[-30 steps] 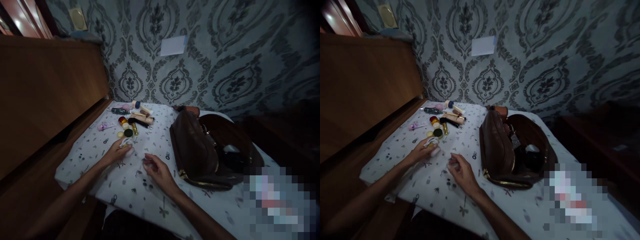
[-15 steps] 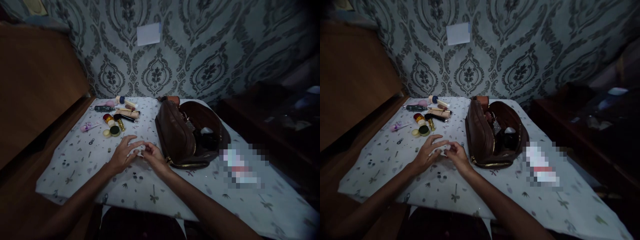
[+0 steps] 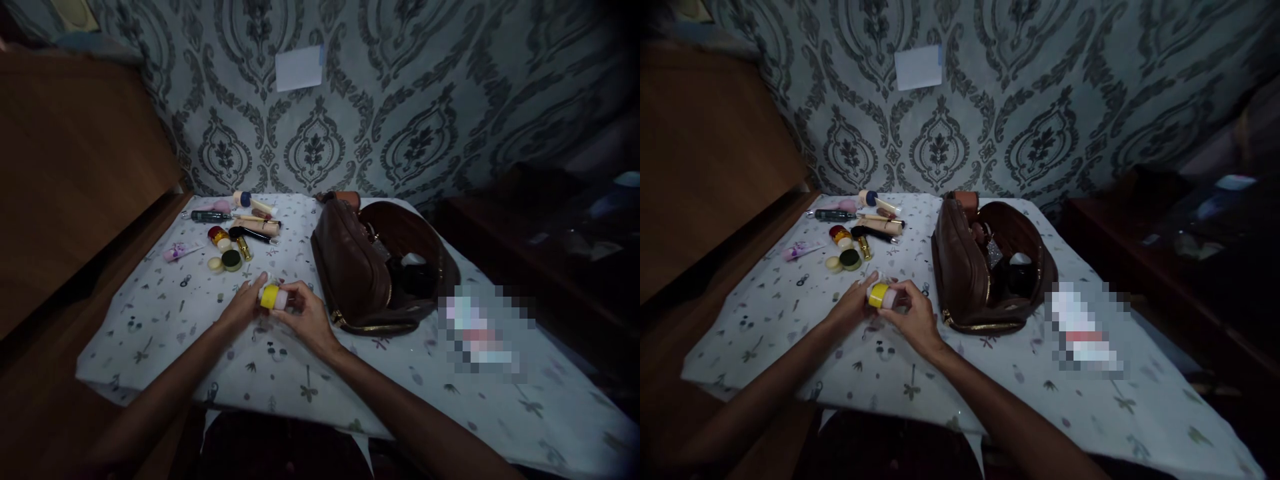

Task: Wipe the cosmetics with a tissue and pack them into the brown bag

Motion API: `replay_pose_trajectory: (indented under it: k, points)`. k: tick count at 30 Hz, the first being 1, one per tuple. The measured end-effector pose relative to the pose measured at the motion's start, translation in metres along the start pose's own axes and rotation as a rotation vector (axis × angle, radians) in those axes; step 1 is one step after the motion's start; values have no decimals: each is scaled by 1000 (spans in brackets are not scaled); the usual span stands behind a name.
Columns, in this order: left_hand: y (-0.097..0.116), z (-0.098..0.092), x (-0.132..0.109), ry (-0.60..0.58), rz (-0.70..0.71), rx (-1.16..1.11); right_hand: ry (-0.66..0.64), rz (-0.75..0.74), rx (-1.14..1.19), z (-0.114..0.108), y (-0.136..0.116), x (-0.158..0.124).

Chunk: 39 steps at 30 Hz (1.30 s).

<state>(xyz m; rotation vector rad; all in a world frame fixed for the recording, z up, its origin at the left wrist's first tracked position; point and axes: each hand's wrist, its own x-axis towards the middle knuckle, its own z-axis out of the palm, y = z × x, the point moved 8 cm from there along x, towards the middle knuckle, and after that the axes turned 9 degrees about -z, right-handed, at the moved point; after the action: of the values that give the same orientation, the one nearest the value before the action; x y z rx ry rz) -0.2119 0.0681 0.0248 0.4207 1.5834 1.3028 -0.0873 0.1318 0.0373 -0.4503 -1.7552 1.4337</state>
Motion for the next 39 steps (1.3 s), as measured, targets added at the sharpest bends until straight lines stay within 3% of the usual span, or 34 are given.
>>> replay_pose_trajectory:
  k: [3,7,12,16,21,25,31,37,39]
  points:
    - [-9,10,-2,-50,-81,-115,36,-107,-199,-8,-11,1]
    - [-7,18,-7,-103,-57,-134,72,-169,-359,-13,-18,0]
    - [8,13,-16,-52,170,113,71,-141,-430,-13,-13,0]
    - [21,13,-25,-5,368,335,38,-139,-368,-10,-13,1]
    - [22,8,-25,35,382,405,1,-35,-5,-4,-3,4]
    - [16,7,-20,17,307,338,26,2,110,-5,3,6]
    - [-9,20,-10,-177,39,1,33,-44,12,-10,-8,6]
    - [-19,33,-20,-347,-194,-170,20,-76,6,-10,-20,5]
    - [-22,33,-23,-337,-245,-157,26,-88,-10,-10,-23,4]
